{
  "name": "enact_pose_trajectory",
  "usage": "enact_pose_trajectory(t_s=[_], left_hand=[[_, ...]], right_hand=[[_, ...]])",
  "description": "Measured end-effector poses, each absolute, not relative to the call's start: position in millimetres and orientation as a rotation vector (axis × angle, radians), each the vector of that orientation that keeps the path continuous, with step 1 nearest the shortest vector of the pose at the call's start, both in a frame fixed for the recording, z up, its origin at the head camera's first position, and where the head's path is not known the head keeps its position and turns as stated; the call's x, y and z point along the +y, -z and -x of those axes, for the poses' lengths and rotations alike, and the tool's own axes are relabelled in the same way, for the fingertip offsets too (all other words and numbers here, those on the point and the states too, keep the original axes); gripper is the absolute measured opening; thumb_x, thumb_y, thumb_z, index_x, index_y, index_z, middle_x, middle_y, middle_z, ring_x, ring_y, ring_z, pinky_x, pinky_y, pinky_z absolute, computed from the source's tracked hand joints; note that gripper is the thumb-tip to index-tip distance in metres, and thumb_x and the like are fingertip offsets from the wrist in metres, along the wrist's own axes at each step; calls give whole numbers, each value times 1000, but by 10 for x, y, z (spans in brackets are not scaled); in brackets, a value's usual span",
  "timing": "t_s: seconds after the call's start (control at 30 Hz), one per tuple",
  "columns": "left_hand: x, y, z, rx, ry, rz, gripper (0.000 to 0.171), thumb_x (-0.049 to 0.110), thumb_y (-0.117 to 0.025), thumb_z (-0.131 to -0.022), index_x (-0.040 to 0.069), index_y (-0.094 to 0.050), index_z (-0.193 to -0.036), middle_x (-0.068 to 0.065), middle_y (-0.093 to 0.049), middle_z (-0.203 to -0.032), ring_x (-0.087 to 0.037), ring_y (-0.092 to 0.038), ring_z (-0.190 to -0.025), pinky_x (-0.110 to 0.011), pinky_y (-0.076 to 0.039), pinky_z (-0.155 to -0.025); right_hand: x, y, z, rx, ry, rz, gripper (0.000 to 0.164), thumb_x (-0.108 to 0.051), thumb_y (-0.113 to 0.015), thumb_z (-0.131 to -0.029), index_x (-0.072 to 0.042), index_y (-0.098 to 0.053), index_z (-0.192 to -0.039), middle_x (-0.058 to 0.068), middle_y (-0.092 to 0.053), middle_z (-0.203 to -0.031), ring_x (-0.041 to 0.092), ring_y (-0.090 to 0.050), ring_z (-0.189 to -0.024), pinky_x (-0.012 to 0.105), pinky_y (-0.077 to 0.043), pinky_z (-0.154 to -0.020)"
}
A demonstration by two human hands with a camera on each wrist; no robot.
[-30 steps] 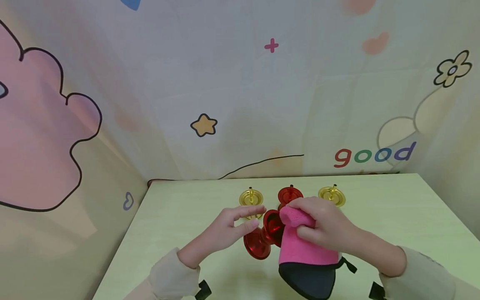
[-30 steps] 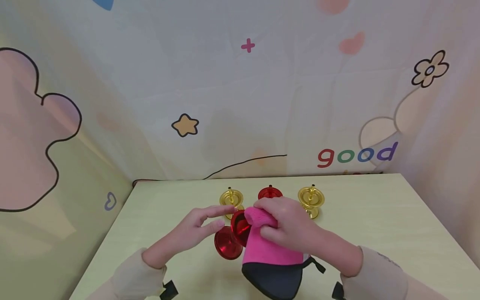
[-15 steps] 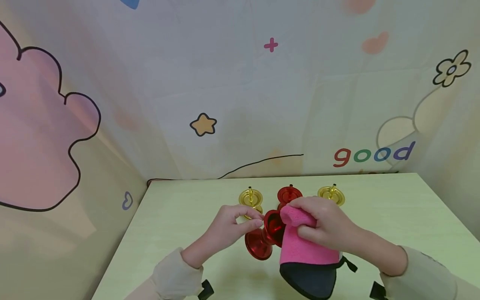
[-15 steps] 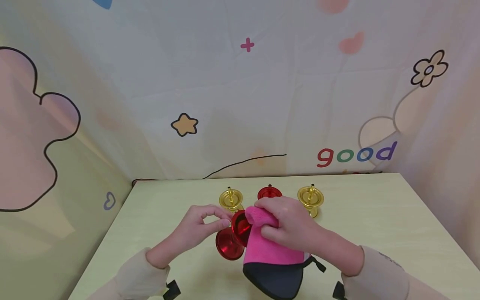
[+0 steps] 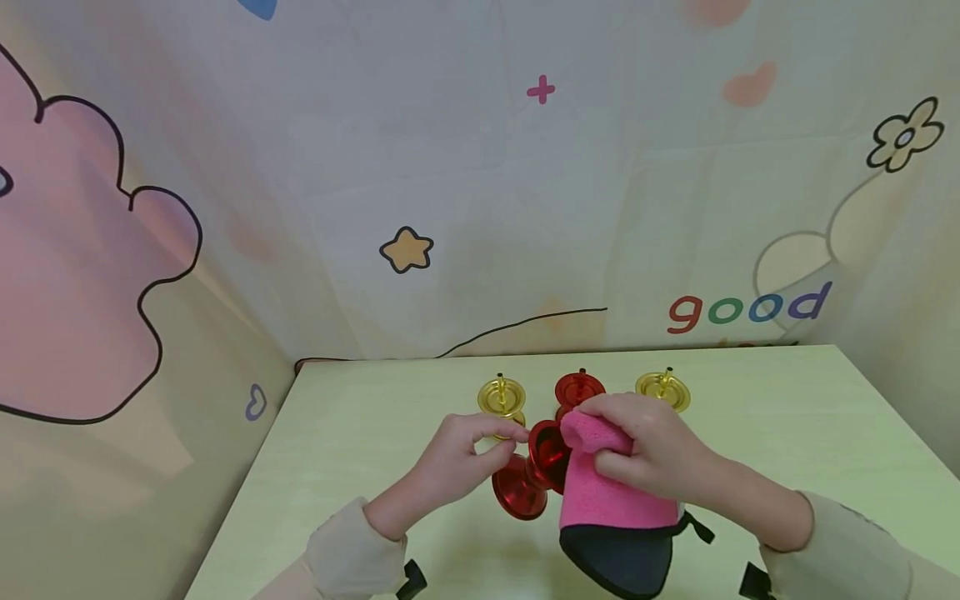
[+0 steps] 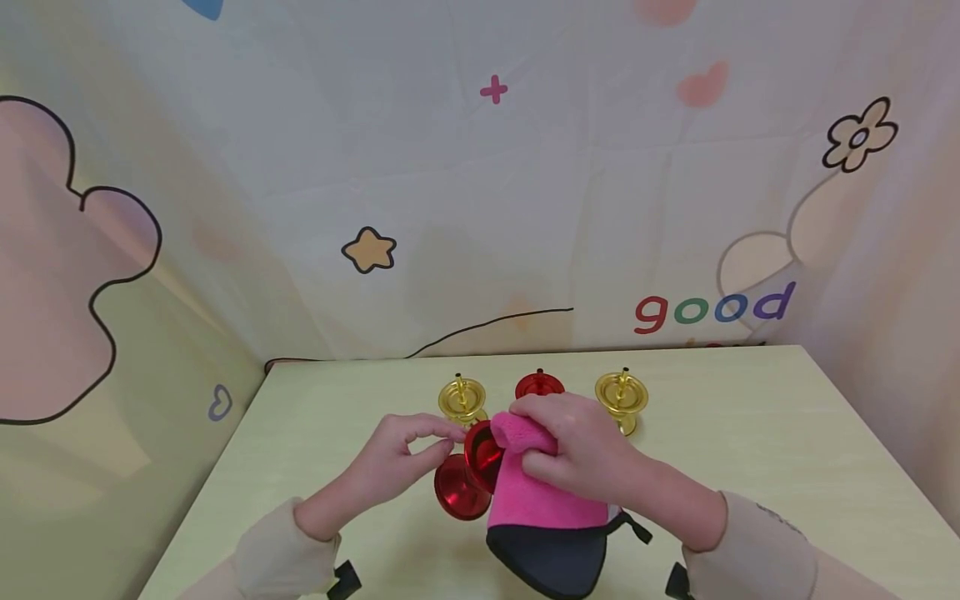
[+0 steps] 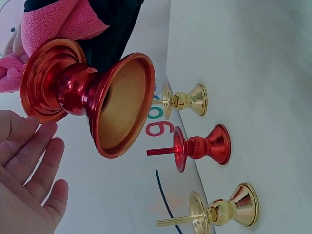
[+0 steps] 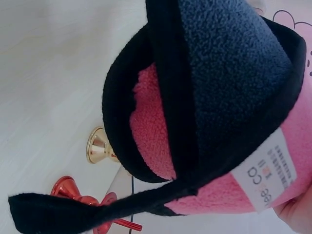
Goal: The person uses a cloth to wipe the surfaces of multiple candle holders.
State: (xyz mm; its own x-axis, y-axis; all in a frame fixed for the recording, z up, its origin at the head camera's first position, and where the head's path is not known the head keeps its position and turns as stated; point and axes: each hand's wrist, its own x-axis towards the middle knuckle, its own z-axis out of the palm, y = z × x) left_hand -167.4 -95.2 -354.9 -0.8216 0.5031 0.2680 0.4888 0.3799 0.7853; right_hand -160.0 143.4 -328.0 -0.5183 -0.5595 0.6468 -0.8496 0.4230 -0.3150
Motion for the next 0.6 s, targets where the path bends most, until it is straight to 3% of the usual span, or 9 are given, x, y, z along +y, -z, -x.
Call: enact_pose_trajectory(t_s=[0.13, 0.3, 0.6], left_hand=[[-946, 3539, 1670, 2624, -1446, -920, 23, 0, -52, -83, 8, -68, -97, -5, -68, -95, -16, -60, -93, -19, -48, -76], [-942, 3532, 1666, 2610, -1420, -876, 23, 10, -59, -82, 11, -65, -104, 0, -66, -101, -11, -58, -98, -23, -48, -82], [-903, 3515, 1662, 2519, -1224, -953, 68, 34, -70, -73, 18, -41, -132, 6, -48, -130, -12, -44, -119, -31, -42, -93]], right_hand=[[1442, 3288, 1608, -2224, -870, -1195, 36, 1, -65, -58, -11, -60, -92, -3, -62, -83, 5, -53, -71, 11, -43, -61], [1448, 3294, 1611, -2233, -876, -1188, 37, 1, -66, -59, -11, -60, -93, -3, -62, -84, 4, -53, -72, 11, -44, -61], [1441, 3303, 1616, -2220, -910, -1188, 38, 2, -66, -59, -10, -60, -94, -2, -62, -84, 4, -52, -71, 10, -43, -60]])
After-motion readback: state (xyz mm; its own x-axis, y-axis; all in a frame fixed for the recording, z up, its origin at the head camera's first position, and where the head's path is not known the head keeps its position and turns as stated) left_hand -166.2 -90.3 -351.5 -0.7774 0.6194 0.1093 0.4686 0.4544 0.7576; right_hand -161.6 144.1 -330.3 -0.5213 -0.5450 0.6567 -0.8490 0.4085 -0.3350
